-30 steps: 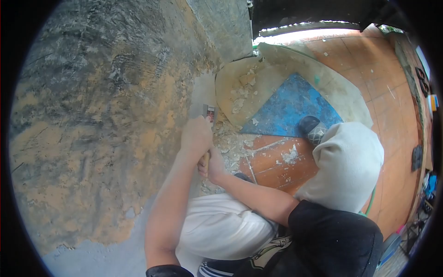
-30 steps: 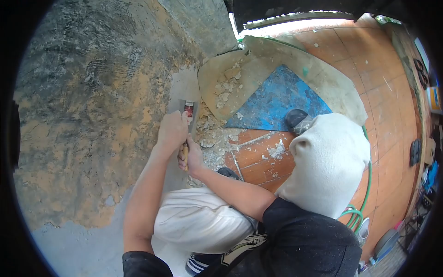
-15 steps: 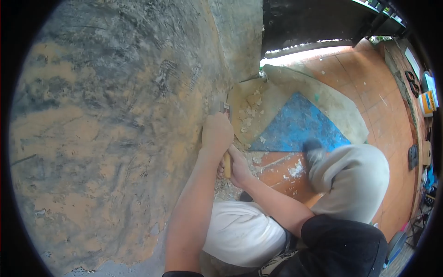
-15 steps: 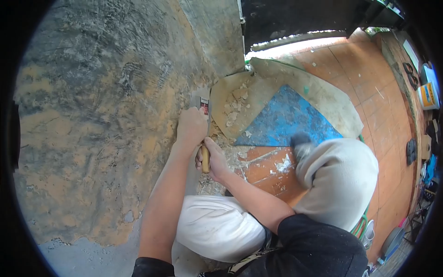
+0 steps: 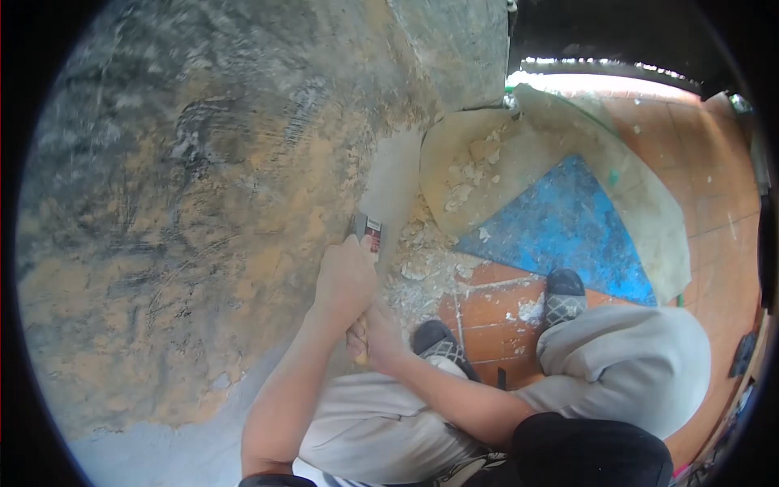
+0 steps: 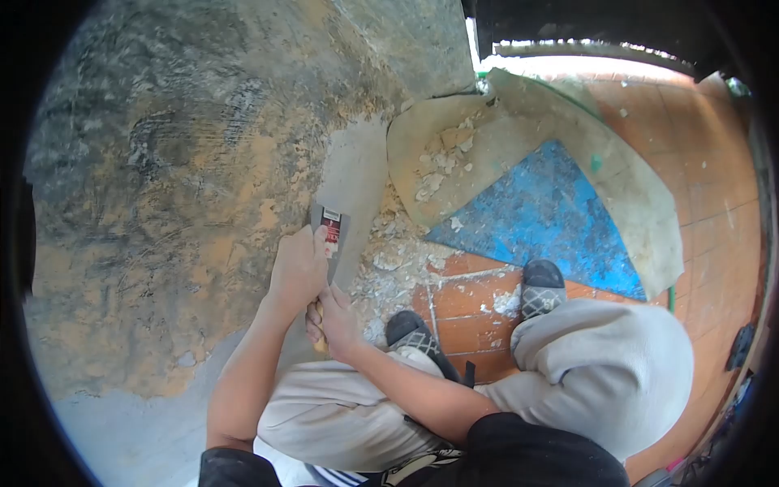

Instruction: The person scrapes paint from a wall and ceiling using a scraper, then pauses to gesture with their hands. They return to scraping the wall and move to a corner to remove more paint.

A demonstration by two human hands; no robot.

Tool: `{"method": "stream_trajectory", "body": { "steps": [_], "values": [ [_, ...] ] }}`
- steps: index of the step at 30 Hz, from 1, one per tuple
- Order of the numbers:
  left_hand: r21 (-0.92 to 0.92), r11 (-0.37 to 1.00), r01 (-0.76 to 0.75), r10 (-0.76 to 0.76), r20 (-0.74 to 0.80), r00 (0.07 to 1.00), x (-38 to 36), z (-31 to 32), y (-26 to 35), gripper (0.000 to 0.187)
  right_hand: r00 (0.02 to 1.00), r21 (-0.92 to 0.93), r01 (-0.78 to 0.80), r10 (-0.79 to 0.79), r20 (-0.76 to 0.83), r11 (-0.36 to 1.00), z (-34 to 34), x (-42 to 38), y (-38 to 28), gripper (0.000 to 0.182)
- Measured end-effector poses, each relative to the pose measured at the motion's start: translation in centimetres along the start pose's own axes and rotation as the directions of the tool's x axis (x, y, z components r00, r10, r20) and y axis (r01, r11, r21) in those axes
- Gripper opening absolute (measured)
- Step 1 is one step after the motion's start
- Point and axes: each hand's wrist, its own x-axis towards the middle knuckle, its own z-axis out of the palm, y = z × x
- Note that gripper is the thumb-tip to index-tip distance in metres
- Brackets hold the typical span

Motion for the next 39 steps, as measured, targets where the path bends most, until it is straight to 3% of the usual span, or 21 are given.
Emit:
{"method": "stream_trajectory", "body": {
  "steps": [2,3,5,6,8,12,15,17,20,24,26,29,32,36,39],
  "values": [
    [0.219,0.974,0.057,-0.056,-0.015,0.998,0.0,0.2,0.1,0.025,1.0,-0.064,-0.026,0.025,-0.01,0.998,0.8,-0.4,-0.3,0.023],
    [0.234,0.97,0.061,-0.061,-0.009,0.998,0.1,0.6,0.0,0.025,0.999,-0.054,-0.033,0.033,0.001,0.998,0.9,-0.2,-0.6,0.023],
    [0.013,0.966,0.257,-0.254,-0.102,0.962,1.0,0.8,0.6,0.025,0.999,-0.136,-0.009,0.015,0.046,0.991,0.6,0.3,-1.7,0.024],
    [0.015,0.965,0.262,-0.259,-0.101,0.961,1.4,0.9,1.0,0.025,0.999,-0.136,-0.013,0.02,0.048,0.991,0.6,0.5,-2.1,0.024],
    [-0.185,0.852,0.49,-0.503,-0.027,0.864,3.0,-0.4,2.4,0.025,0.998,-0.088,-0.018,0.023,0.054,0.996,1.2,1.0,-3.1,0.02],
    [0.039,0.909,0.415,-0.413,-0.055,0.909,3.9,0.6,1.9,0.025,0.995,-0.16,-0.062,0.074,0.074,0.985,0.9,1.4,-4.5,0.02],
    [-0.113,0.873,0.474,-0.483,-0.065,0.873,4.0,0.6,2.7,0.027,0.988,-0.12,-0.063,0.078,0.13,0.991,-0.1,1.9,-4.0,0.022],
    [-0.204,0.895,0.396,-0.433,-0.187,0.882,3.5,0.3,2.8,0.03,0.998,-0.165,-0.012,0.021,0.053,0.986,0.3,1.6,-3.4,0.021],
    [-0.287,0.848,0.445,-0.496,-0.136,0.858,2.3,1.0,2.3,0.033,0.998,-0.215,-0.056,0.064,0.03,0.975,0.1,1.3,-2.5,0.027],
    [-0.291,0.846,0.447,-0.503,-0.157,0.85,3.3,1.4,2.4,0.034,1.0,-0.324,-0.009,0.01,0.002,0.946,0.0,1.6,-4.2,0.028],
    [-0.279,0.868,0.411,-0.475,-0.226,0.851,5.0,1.0,2.5,0.034,0.995,-0.415,0.101,-0.083,0.06,0.904,0.3,2.5,-5.7,0.029],
    [-0.257,0.861,0.439,-0.495,-0.222,0.84,5.9,1.3,2.2,0.035,0.997,-0.284,0.007,0.016,0.077,0.959,-0.1,3.0,-6.4,0.028],
    [-0.298,0.859,0.417,-0.485,-0.21,0.849,5.9,1.4,2.2,0.035,0.998,-0.27,0.016,-0.001,0.056,0.963,0.2,2.5,-6.4,0.027],
    [-0.269,0.875,0.402,-0.462,-0.214,0.861,4.4,1.7,2.4,0.035,0.993,-0.396,0.115,-0.106,0.045,0.911,-1.1,2.6,-4.3,0.028],
    [-0.283,0.86,0.424,-0.481,-0.172,0.86,3.6,2.0,2.0,0.035,0.998,-0.358,0.046,-0.029,0.055,0.932,-1.7,2.6,-3.6,0.03]
  ]
}}
